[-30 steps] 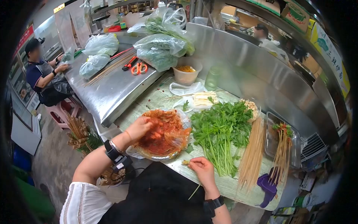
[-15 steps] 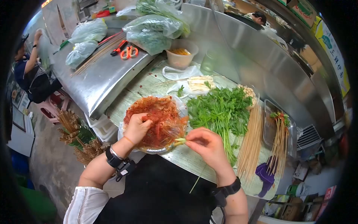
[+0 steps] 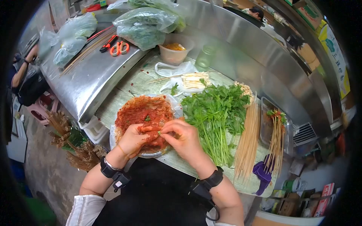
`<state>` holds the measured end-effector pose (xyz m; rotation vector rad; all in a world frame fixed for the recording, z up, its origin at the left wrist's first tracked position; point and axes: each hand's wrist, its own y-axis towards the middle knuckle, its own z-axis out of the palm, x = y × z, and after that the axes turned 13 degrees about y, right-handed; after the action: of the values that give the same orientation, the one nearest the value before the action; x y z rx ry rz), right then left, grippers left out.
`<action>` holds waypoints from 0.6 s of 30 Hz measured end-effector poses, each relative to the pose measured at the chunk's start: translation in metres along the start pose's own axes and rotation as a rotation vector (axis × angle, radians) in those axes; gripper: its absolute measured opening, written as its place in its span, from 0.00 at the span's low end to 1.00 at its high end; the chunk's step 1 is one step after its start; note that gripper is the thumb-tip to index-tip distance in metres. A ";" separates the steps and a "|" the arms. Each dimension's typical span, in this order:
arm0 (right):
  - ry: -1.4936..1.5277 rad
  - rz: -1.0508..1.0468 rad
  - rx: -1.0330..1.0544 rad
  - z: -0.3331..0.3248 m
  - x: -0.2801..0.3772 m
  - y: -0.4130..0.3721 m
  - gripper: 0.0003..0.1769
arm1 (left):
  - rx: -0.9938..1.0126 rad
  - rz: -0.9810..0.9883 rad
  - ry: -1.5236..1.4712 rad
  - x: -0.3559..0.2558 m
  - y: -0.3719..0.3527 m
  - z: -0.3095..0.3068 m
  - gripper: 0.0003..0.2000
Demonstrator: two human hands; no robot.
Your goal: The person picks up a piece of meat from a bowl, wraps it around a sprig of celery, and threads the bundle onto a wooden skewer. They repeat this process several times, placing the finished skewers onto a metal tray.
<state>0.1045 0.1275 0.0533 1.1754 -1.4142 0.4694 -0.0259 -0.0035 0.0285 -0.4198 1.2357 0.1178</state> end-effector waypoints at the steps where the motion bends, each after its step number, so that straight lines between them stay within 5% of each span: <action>1: -0.014 0.005 -0.017 0.001 -0.001 -0.001 0.04 | -0.005 0.044 0.021 0.002 0.000 -0.001 0.10; 4: 0.007 -0.005 -0.064 -0.014 0.008 -0.013 0.08 | -0.103 0.074 0.179 -0.002 0.002 0.008 0.12; 8: -0.075 0.327 -0.414 -0.094 -0.009 -0.050 0.08 | -0.240 0.230 0.270 0.019 0.013 0.001 0.10; 10: -0.308 0.324 -0.574 -0.160 -0.044 -0.075 0.09 | -0.262 0.225 0.157 0.019 0.014 0.007 0.10; 12: -0.947 0.362 -0.565 -0.212 -0.052 -0.101 0.11 | -0.249 0.232 0.181 0.029 0.019 0.005 0.11; 14: -1.079 0.785 -0.418 -0.243 -0.056 -0.119 0.15 | -0.251 0.209 0.213 0.023 0.018 0.007 0.12; 16: -0.943 0.577 -0.597 -0.239 -0.051 -0.130 0.16 | -0.308 0.165 0.645 0.009 0.013 0.007 0.10; 18: -0.934 0.659 -0.591 -0.252 -0.070 -0.132 0.15 | -0.346 0.181 0.796 0.009 0.015 0.003 0.11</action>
<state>0.3293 0.3083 0.0049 0.3848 -2.5439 -0.1245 -0.0250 0.0098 0.0170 -0.6899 2.0508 0.3444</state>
